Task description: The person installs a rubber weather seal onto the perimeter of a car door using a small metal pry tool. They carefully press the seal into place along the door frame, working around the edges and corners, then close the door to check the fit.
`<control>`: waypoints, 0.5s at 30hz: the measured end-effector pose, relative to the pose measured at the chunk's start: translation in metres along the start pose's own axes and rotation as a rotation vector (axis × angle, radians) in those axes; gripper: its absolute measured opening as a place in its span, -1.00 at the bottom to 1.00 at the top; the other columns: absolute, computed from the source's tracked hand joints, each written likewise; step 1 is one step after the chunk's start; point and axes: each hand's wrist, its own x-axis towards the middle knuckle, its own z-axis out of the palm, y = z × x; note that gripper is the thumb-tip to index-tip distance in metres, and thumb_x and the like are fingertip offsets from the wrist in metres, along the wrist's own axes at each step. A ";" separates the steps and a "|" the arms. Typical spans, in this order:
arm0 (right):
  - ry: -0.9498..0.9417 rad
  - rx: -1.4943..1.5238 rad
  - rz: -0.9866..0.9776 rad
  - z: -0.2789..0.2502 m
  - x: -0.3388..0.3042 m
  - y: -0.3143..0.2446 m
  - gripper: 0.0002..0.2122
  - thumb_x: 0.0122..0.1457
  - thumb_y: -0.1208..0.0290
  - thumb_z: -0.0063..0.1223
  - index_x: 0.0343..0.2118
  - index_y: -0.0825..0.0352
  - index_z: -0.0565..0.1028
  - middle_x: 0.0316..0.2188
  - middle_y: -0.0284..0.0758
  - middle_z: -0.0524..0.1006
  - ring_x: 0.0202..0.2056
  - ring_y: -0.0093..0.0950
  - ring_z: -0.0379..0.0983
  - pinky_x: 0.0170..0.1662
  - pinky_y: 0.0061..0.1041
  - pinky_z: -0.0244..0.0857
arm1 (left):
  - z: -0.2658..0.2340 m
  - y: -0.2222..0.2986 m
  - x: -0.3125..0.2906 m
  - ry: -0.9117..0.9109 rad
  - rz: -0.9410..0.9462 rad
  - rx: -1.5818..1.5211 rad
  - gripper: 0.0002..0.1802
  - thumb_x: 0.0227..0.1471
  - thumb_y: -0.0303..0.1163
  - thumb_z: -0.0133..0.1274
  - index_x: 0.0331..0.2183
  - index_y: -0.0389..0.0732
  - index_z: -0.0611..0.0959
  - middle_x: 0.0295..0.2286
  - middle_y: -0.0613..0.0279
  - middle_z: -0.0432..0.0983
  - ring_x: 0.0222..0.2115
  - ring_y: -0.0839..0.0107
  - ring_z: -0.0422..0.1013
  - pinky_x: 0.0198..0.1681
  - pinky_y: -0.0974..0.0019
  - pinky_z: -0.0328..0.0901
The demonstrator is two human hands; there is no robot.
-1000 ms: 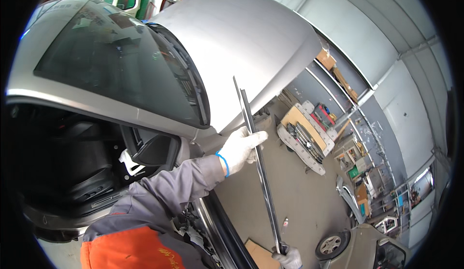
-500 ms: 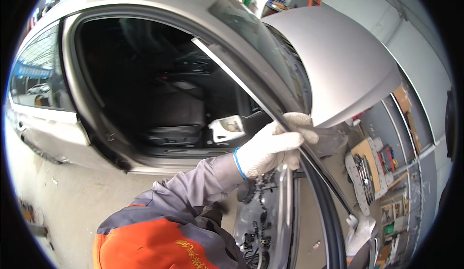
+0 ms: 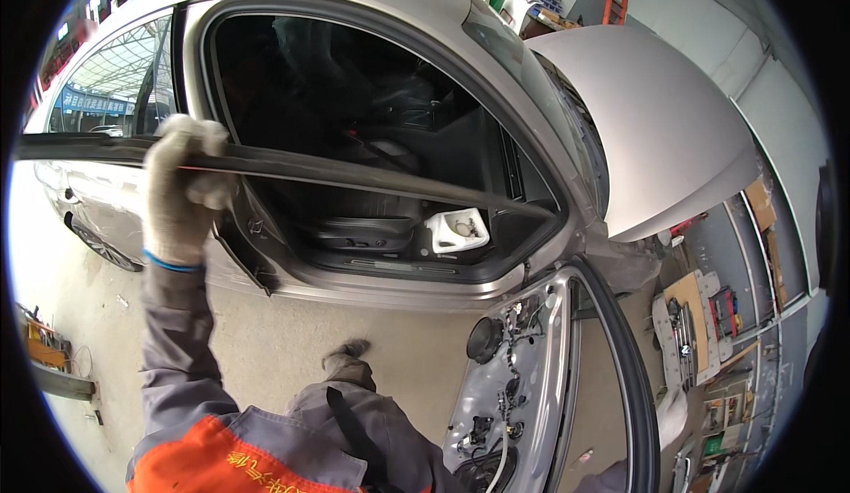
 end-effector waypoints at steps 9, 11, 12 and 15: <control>-0.519 -0.218 0.075 -0.056 -0.137 -0.054 -0.52 0.28 -0.01 -0.11 -0.17 0.38 0.61 -0.32 0.06 0.61 -0.20 0.07 0.55 -0.13 -0.06 0.41 | -0.060 0.002 0.062 0.087 -0.093 0.300 -0.75 0.26 -0.18 -0.02 -0.39 -0.11 0.44 -0.53 0.41 0.36 -0.79 0.74 0.04 -0.77 0.60 0.05; -0.642 -0.239 0.044 -0.052 -0.152 -0.086 -0.50 0.28 -0.03 -0.14 -0.19 0.37 0.62 -0.34 0.05 0.62 -0.21 0.08 0.55 -0.14 -0.06 0.42 | -0.069 -0.031 0.077 0.123 -0.174 0.312 -0.76 0.21 -0.17 0.04 -0.38 -0.10 0.47 -0.49 0.36 0.42 -0.75 0.69 0.14 -0.75 0.60 0.09; -0.666 -0.190 -0.015 -0.037 -0.161 -0.092 -0.47 0.26 -0.07 -0.15 -0.21 0.40 0.60 -0.36 0.08 0.61 -0.25 0.11 0.55 -0.15 -0.02 0.41 | -0.073 -0.051 0.082 0.167 -0.182 0.298 -0.78 0.21 -0.18 0.06 -0.37 -0.10 0.48 -0.47 0.34 0.44 -0.72 0.68 0.18 -0.72 0.61 0.10; -0.749 0.048 -0.090 -0.018 -0.184 -0.154 -0.47 0.27 -0.09 -0.18 -0.19 0.35 0.61 -0.37 0.10 0.60 -0.28 0.13 0.55 -0.16 0.02 0.40 | -0.074 -0.107 0.105 0.177 -0.206 0.288 -0.80 0.20 -0.19 0.10 -0.29 -0.09 0.54 -0.40 0.30 0.48 -0.61 0.64 0.26 -0.63 0.61 0.14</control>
